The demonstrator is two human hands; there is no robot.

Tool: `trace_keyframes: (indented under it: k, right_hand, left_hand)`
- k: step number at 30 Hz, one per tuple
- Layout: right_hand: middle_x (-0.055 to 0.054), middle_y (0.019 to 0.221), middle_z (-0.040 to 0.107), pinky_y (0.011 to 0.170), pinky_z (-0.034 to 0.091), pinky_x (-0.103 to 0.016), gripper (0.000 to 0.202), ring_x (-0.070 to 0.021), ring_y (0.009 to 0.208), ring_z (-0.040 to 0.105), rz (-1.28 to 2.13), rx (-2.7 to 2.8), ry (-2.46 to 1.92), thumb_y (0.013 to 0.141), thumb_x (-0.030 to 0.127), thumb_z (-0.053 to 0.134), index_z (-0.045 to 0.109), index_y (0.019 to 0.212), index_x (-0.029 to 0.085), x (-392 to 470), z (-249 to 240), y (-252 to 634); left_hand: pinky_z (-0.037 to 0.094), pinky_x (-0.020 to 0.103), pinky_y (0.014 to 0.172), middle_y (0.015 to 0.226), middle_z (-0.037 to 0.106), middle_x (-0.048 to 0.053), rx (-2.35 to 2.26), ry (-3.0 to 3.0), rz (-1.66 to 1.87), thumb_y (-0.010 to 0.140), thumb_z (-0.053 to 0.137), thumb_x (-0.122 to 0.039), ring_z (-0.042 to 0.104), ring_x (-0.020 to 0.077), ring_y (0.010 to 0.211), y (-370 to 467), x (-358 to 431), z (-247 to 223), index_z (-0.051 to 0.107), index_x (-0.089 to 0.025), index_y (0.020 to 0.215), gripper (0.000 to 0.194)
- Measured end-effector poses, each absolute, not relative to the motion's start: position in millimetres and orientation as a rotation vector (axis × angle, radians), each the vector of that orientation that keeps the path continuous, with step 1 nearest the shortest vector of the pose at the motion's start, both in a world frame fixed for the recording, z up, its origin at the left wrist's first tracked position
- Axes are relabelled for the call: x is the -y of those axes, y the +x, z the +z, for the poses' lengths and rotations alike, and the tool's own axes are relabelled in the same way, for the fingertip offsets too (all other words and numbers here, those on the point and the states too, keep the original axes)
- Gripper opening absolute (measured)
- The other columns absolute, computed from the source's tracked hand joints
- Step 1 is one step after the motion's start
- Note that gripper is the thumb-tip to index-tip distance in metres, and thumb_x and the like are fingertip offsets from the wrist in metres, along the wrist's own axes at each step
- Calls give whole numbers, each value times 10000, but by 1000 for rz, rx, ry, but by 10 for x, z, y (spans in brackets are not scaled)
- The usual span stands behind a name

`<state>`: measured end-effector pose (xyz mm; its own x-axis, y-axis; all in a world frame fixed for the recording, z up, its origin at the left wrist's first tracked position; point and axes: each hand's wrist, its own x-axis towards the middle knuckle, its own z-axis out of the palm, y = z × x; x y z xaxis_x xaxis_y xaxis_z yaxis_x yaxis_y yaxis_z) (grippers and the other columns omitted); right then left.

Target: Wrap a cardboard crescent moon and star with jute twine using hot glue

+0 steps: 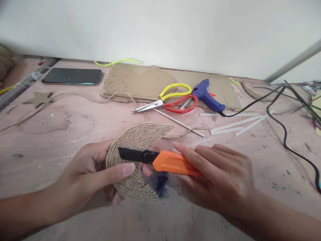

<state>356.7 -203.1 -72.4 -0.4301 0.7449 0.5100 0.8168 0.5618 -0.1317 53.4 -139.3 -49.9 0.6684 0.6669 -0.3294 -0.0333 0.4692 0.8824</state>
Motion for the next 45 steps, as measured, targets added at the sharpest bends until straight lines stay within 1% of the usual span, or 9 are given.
trace_keyframes:
  k: [4,12,16,24,29,32,36,40,45]
  right_hand:
    - [-41,906,828,597,567,-348,709,-180,635,710,-171,2251,-1239,948,215,865,627,1616,208,2048,-747,3590]
    - [-66,951,849,593,589,-338,517,-208,693,769,-179,2354,-1146,1048,258,695,641,1555,175,1993,-654,3693]
    - [-78,1000,865,596,611,-344,452,-205,687,771,-179,2387,-1109,994,231,719,690,1440,163,1989,-639,3756]
    - [-75,970,838,606,599,-332,342,-192,703,757,-192,2323,-1158,1077,336,652,703,1375,176,1953,-701,3713]
    - [-107,1017,864,661,611,-354,354,-206,758,792,-185,2345,-1097,1104,360,647,695,1387,152,1943,-694,3630]
    - [-98,990,855,678,604,-352,345,-196,754,786,-169,2342,-1078,1110,339,655,699,1387,139,1941,-683,3594]
    - [-85,986,843,670,587,-338,367,-182,742,766,-171,2338,-1092,1083,314,691,697,1405,138,1948,-682,3592]
    - [-66,967,840,676,580,-331,385,-176,731,746,-181,2320,-1105,1074,343,696,708,1407,151,1958,-704,3615]
    - [-63,975,846,646,552,-333,446,-165,700,736,-184,2284,-1128,994,271,768,715,1420,151,1980,-727,3629]
  left_hand:
    - [562,117,511,1046,844,121,-749,973,432,1041,813,-467,617,71,601,499,1403,-520,893,-154,1093,327]
    - [555,114,523,1001,811,109,-728,963,463,1028,835,-485,630,69,612,525,1450,-537,863,-140,1087,351]
    - [556,83,502,1019,810,55,-699,908,571,1029,848,-425,618,43,572,548,1461,-523,781,-183,1104,262]
    - [629,103,561,1094,797,6,-616,999,589,1043,834,-308,674,58,644,536,1430,-556,735,-263,1193,185]
    - [651,136,595,1099,770,32,-599,1067,519,1011,836,-239,690,104,760,542,1432,-513,719,-223,1187,212]
    - [645,133,598,1112,777,39,-606,1105,479,954,863,-184,672,94,739,548,1431,-478,719,-205,1195,282]
    - [641,166,609,1140,806,76,-600,1107,413,1014,815,-306,665,112,736,536,1393,-451,711,-198,1280,305]
    - [639,216,733,1082,797,110,-601,1154,389,1081,720,-414,687,147,813,503,1349,-432,820,-143,1130,294]
    - [595,180,566,1000,776,107,-638,1135,317,1090,711,-479,689,135,685,473,1356,-465,840,-140,1206,382]
